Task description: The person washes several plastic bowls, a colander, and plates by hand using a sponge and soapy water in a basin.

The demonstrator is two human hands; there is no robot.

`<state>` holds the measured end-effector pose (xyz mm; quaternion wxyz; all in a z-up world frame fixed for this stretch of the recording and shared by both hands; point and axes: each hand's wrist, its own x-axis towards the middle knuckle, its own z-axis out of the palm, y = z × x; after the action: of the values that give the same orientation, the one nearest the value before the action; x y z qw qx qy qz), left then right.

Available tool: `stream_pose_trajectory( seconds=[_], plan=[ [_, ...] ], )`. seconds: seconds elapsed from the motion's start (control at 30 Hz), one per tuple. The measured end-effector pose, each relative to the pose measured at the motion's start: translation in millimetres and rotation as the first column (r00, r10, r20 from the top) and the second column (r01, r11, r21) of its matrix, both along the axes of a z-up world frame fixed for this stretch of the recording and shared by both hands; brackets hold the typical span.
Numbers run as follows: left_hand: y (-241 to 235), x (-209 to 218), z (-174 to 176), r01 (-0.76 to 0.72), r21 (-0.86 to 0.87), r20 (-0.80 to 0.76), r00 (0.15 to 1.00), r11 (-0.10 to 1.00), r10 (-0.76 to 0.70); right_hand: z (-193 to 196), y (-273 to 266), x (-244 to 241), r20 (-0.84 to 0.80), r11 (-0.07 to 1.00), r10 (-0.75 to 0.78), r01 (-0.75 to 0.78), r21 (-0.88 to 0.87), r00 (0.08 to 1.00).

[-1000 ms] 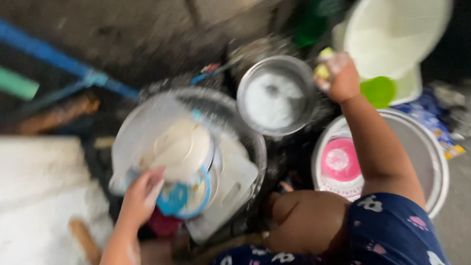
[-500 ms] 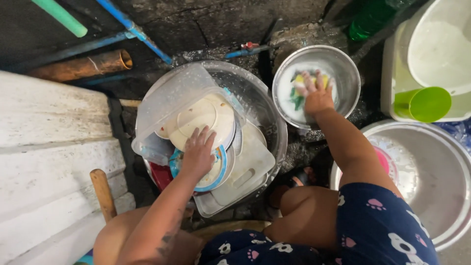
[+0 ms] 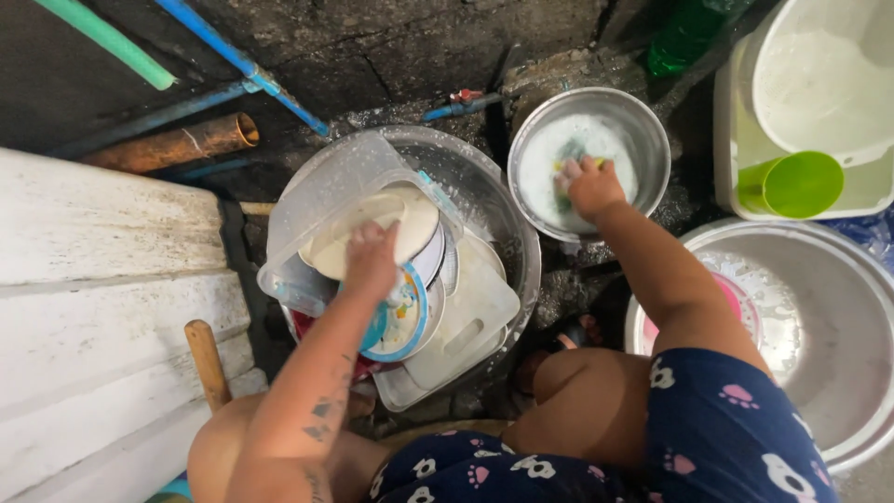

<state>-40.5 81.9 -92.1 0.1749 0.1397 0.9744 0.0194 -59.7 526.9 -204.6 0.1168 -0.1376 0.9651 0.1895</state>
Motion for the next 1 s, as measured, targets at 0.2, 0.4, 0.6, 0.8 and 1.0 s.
stream_pose_trajectory(
  seconds=[0.2,0.4,0.6,0.8,1.0],
  plan=[
    [-67.3,-16.7,4.1,0.489,-0.125,-0.555,0.687,0.863,-0.469,55.7,-18.9,9.3,-0.147,0.963,-0.027,-0.014,-0.269,0.989],
    [-69.2,26.7,61.6,0.548,0.032,-0.686,0.621,0.836,-0.381,106.3,-78.8,26.6,-0.341,0.735,0.136,-0.325,-0.595,0.93],
    [-53.4,92.3,120.8,0.101,0.831,-0.326,0.885,0.548,0.331,98.7,-251.5,80.3,-0.127,-0.027,0.049,-0.125,-0.992,0.991],
    [-35.6,134.6,100.8,-0.38,0.778,0.57,0.761,-0.5,0.309,123.0,-364.9,100.4,-0.486,-0.054,-0.092,-0.492,-0.869,0.869],
    [-30.3,155.3,142.2,-0.462,0.864,0.502,0.813,-0.199,0.294,119.9,-373.7,80.1,0.529,-0.98,0.166,0.199,-0.005,0.832]
  ],
)
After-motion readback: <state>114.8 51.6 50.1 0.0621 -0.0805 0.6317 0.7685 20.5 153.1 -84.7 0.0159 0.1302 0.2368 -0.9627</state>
